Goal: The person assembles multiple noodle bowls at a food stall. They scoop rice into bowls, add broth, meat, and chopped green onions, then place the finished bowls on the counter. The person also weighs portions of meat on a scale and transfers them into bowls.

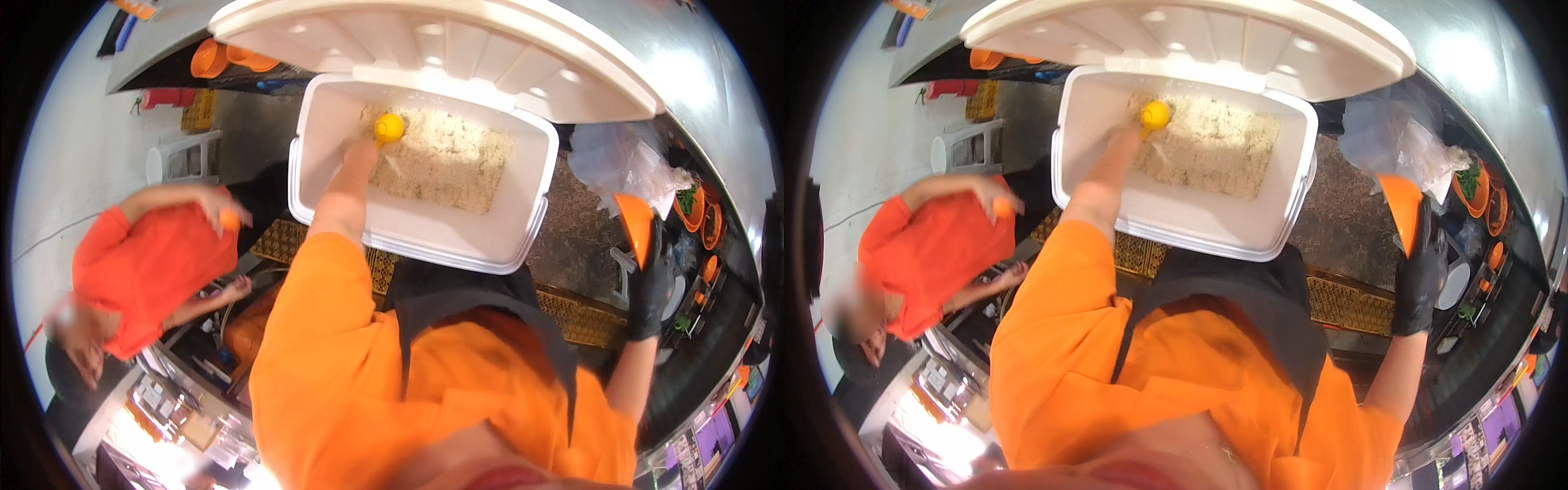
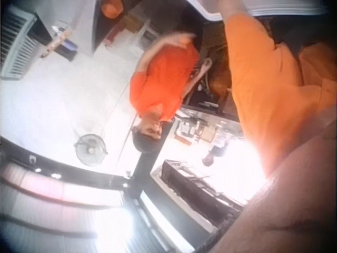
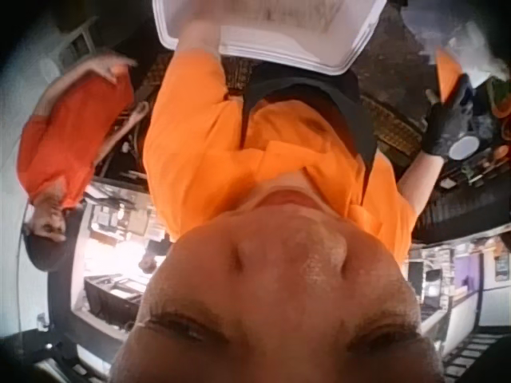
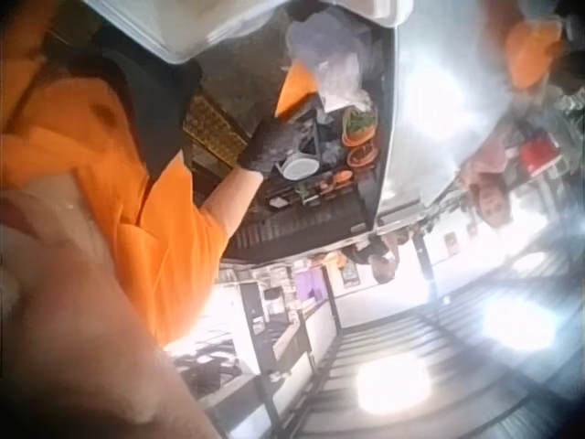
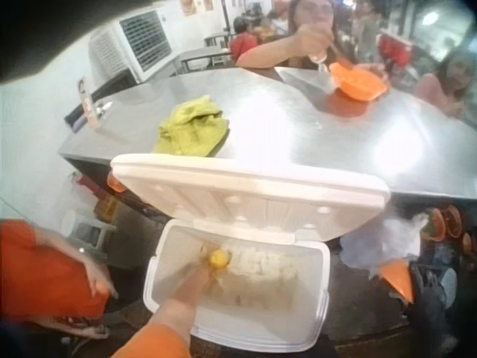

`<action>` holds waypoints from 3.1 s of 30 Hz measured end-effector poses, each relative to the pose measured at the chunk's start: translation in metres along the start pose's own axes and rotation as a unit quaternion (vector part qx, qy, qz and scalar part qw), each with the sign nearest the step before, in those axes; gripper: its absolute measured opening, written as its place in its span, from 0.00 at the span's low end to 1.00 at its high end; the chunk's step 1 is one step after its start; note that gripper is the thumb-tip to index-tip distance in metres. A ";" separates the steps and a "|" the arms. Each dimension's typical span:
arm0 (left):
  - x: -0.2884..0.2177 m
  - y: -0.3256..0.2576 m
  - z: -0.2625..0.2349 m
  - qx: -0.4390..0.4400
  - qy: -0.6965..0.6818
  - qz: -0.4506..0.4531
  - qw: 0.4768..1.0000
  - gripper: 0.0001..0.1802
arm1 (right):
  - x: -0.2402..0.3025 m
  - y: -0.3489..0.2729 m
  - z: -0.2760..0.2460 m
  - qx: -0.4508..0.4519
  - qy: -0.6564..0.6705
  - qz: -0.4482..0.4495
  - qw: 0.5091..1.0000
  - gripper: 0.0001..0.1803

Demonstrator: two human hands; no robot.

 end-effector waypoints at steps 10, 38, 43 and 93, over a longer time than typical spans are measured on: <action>-0.013 0.022 0.006 -0.053 0.063 0.041 0.996 0.20 | 0.055 -0.051 0.077 -0.204 -0.019 -0.096 0.974 0.35; -0.173 -0.133 0.110 0.145 0.059 0.093 0.983 0.31 | 0.197 0.099 0.107 -0.106 0.166 -0.328 0.924 0.42; -0.188 -0.146 0.136 0.167 0.158 0.160 0.960 0.27 | 0.202 0.107 0.103 -0.096 0.175 -0.346 0.917 0.39; -0.298 -0.421 -0.272 0.365 -0.231 0.224 0.874 0.12 | 0.207 0.106 0.113 -0.167 0.075 -0.320 0.930 0.39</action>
Point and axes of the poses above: each hand's wrist, its own y-axis towards the middle knuckle, its own z-axis out of the palm, x = y × z, the point moved 9 cm from there along y, towards the middle knuckle, and after that the axes turned 15 degrees about -y, right-handed, at the moved point
